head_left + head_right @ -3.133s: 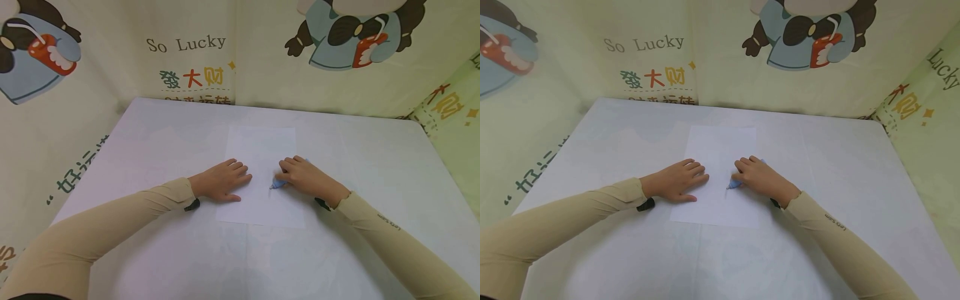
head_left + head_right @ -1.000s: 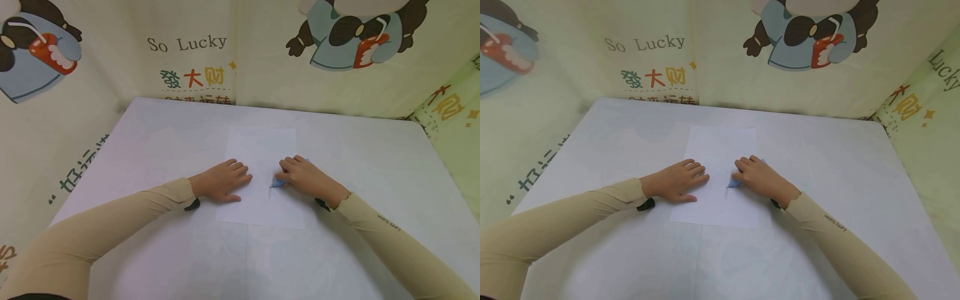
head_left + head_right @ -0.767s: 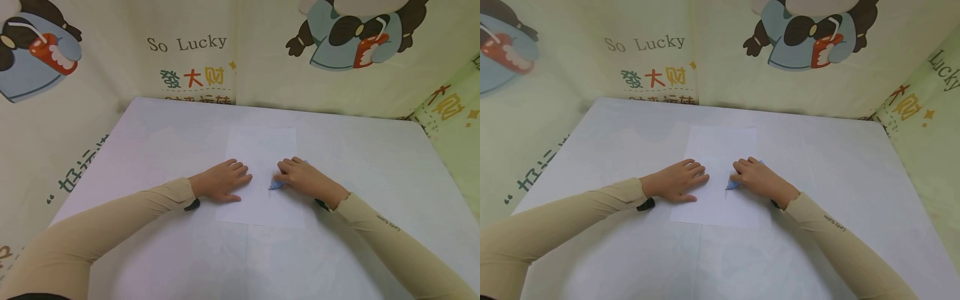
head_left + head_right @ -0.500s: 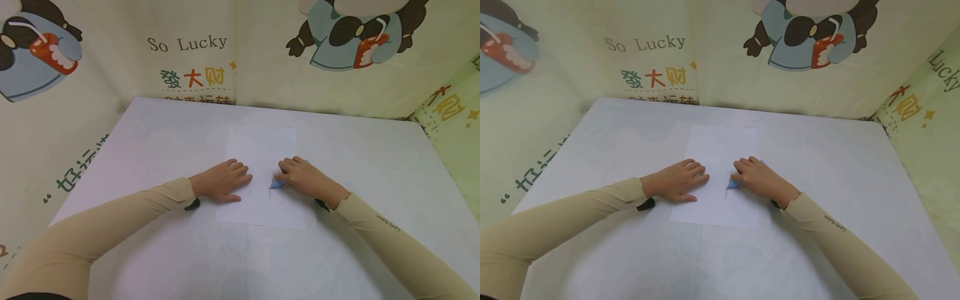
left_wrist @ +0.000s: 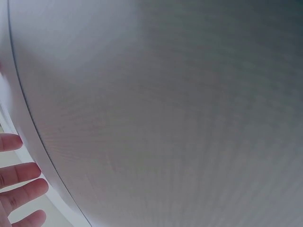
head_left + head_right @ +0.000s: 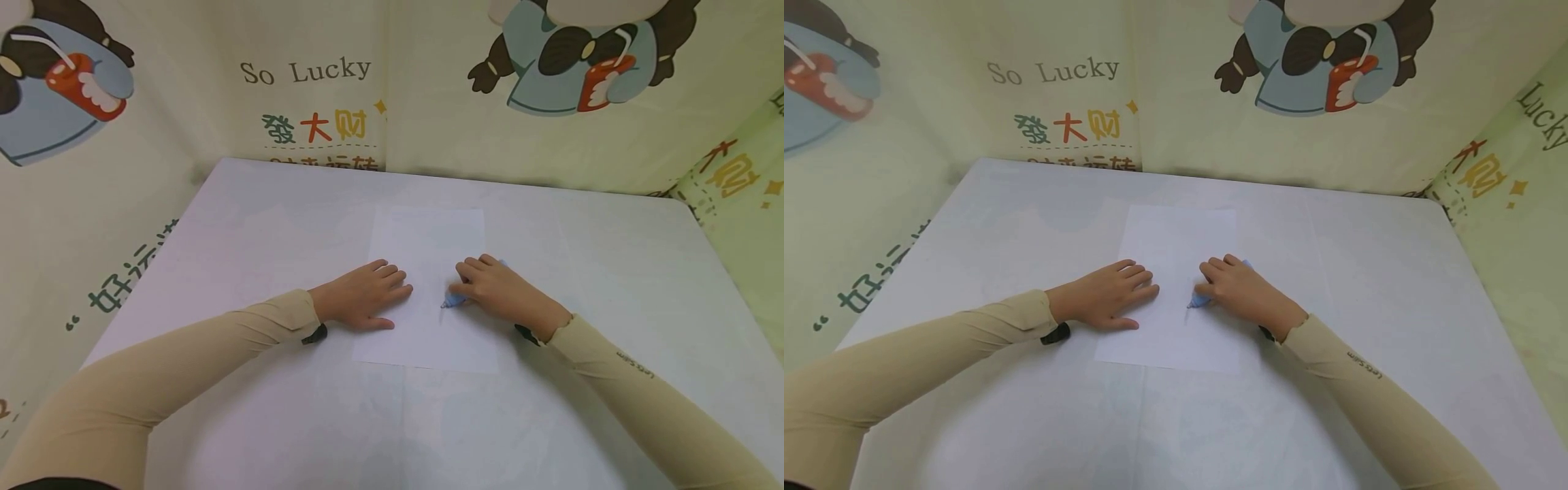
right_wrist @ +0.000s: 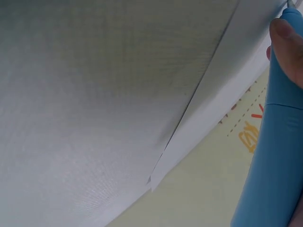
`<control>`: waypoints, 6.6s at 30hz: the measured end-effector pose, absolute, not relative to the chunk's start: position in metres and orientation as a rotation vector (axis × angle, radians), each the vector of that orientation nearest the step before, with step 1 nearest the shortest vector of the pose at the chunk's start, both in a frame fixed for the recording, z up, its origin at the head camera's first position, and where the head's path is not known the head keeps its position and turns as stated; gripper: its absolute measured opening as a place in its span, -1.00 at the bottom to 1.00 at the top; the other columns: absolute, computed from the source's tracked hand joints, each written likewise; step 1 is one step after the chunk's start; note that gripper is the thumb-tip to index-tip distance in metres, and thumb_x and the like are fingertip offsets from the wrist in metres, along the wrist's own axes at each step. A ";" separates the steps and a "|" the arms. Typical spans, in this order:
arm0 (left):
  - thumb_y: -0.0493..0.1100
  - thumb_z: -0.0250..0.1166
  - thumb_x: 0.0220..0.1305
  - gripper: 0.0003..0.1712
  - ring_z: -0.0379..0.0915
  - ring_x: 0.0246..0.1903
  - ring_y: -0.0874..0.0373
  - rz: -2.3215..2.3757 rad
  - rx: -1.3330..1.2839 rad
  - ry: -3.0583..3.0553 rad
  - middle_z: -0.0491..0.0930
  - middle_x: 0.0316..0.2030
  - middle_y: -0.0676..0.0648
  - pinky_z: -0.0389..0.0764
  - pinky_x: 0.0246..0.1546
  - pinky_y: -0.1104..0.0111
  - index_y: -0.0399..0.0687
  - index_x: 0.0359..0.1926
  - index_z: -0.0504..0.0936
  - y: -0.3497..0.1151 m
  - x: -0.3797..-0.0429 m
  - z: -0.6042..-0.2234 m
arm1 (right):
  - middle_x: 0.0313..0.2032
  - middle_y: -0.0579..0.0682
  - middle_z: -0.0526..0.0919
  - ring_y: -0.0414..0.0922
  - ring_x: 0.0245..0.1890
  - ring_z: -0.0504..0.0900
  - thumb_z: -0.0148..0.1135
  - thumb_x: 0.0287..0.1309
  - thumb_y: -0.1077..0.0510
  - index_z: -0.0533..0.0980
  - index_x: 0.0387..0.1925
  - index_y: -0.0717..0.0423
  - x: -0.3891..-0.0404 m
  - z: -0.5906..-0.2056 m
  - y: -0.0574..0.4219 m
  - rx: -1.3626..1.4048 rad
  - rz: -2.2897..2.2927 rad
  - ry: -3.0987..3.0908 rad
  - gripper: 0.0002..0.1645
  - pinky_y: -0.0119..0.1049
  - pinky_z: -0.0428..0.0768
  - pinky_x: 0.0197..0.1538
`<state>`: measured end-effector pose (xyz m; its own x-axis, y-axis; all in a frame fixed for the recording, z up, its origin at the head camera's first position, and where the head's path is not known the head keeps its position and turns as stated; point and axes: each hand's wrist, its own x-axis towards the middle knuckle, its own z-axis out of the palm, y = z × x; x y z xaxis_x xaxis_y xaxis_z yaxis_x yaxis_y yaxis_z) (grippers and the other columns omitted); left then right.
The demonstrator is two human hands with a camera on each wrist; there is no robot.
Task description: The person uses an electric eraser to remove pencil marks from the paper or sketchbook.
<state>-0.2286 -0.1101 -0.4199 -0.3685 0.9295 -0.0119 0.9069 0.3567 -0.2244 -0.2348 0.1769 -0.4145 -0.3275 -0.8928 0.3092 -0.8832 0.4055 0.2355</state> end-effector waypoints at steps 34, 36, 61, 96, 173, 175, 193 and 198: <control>0.32 0.01 0.23 -0.29 0.37 -0.01 0.00 0.261 -1.704 -2.509 0.46 -0.02 -0.11 0.34 0.14 0.14 -0.09 0.18 0.36 -0.113 -0.230 -0.418 | -0.50 -0.04 0.31 -0.12 -0.46 0.31 0.48 -0.22 0.17 0.56 -0.40 -0.02 -0.234 -0.412 0.172 1.544 -0.023 -2.284 -0.73 -0.28 0.31 -0.31; 0.31 0.01 0.23 -0.29 0.37 0.00 0.00 0.259 -1.705 -2.507 0.46 -0.01 -0.11 0.33 0.15 0.14 -0.09 0.18 0.37 -0.113 -0.230 -0.418 | -0.51 -0.03 0.31 -0.12 -0.46 0.31 0.47 -0.21 0.18 0.57 -0.40 -0.02 -0.235 -0.412 0.172 1.541 -0.017 -2.282 -0.74 -0.28 0.31 -0.32; 0.31 0.05 0.20 -0.30 0.37 -0.06 0.00 0.229 -1.697 -2.487 0.45 -0.06 -0.10 0.36 0.10 0.16 -0.10 0.15 0.37 -0.114 -0.231 -0.421 | -0.51 -0.04 0.31 -0.14 -0.47 0.30 0.41 -0.12 0.24 0.60 -0.38 -0.03 -0.235 -0.414 0.172 1.553 0.003 -2.272 -0.80 -0.30 0.30 -0.32; 0.29 0.06 0.21 -0.31 0.37 -0.06 0.00 0.229 -1.698 -2.512 0.45 -0.06 -0.10 0.35 0.11 0.16 -0.11 0.15 0.38 -0.112 -0.229 -0.418 | -0.51 -0.06 0.30 -0.16 -0.49 0.25 0.48 -0.20 0.19 0.58 -0.38 -0.07 -0.232 -0.415 0.171 1.571 -0.009 -2.276 -0.73 -0.34 0.27 -0.36; 0.30 0.05 0.21 -0.30 0.37 -0.06 0.00 0.245 -1.697 -2.515 0.45 -0.04 -0.11 0.34 0.12 0.17 -0.10 0.16 0.37 -0.112 -0.230 -0.422 | -0.51 -0.05 0.29 -0.15 -0.49 0.22 0.53 -0.29 0.19 0.52 -0.44 -0.01 -0.236 -0.406 0.172 1.591 -0.074 -2.298 -0.67 -0.33 0.21 -0.35; 0.30 0.05 0.22 -0.30 0.37 -0.04 0.00 0.243 -1.697 -2.521 0.45 -0.03 -0.11 0.34 0.13 0.17 -0.10 0.17 0.37 -0.111 -0.230 -0.422 | -0.50 -0.04 0.30 -0.14 -0.48 0.23 0.53 -0.29 0.19 0.53 -0.43 -0.01 -0.236 -0.406 0.172 1.587 -0.074 -2.301 -0.67 -0.32 0.22 -0.35; 0.30 0.04 0.22 -0.31 0.36 -0.07 0.01 0.260 -1.689 -2.537 0.44 -0.07 -0.09 0.33 0.12 0.19 -0.10 0.16 0.36 -0.108 -0.228 -0.422 | -0.48 -0.03 0.32 -0.13 -0.48 0.25 0.51 -0.26 0.18 0.53 -0.42 -0.01 -0.235 -0.407 0.176 1.598 -0.076 -2.273 -0.68 -0.31 0.24 -0.34; 0.30 0.04 0.23 -0.30 0.36 -0.02 0.00 0.262 -1.691 -2.548 0.44 -0.02 -0.11 0.33 0.14 0.17 -0.10 0.18 0.36 -0.108 -0.228 -0.421 | -0.49 -0.03 0.31 -0.14 -0.49 0.23 0.51 -0.26 0.18 0.54 -0.41 0.00 -0.236 -0.408 0.173 1.595 -0.071 -2.271 -0.69 -0.32 0.23 -0.36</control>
<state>-0.2275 -0.1077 -0.4213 -0.3911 0.9197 -0.0339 0.9074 0.3792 -0.1811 -0.2362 0.1733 -0.4082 -0.2952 -0.9182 0.2642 -0.8999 0.3601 0.2460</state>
